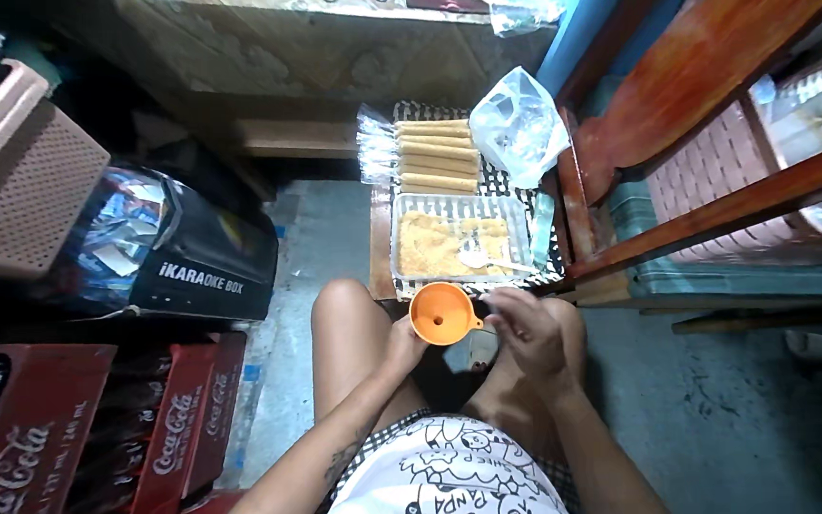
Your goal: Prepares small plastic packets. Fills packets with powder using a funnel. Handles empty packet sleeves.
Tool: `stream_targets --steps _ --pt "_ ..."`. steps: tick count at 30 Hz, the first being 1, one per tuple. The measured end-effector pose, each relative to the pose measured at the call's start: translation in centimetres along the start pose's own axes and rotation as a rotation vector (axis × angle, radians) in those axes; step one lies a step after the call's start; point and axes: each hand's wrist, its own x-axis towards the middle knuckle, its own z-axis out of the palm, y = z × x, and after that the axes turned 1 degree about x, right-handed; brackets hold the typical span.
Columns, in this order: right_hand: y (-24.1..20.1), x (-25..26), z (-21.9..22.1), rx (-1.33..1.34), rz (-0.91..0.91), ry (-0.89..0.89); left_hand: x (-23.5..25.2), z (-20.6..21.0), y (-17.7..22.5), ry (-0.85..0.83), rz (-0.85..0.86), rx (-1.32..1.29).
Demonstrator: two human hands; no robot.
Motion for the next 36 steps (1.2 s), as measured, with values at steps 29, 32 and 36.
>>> stream_targets --steps 29,32,36 --pt "2.1 9.5 -0.6 -0.726 0.381 -0.388 1.8 1.0 -1.2 -0.124 0.126 -0.109" --pt "0.6 11.9 -0.4 -0.771 0.662 -0.443 1.9 1.0 -1.5 -0.100 0.144 -0.123" --pt "0.4 13.4 1.1 -0.857 0.753 -0.489 2.1 0.8 -1.4 -0.117 0.114 -0.137"
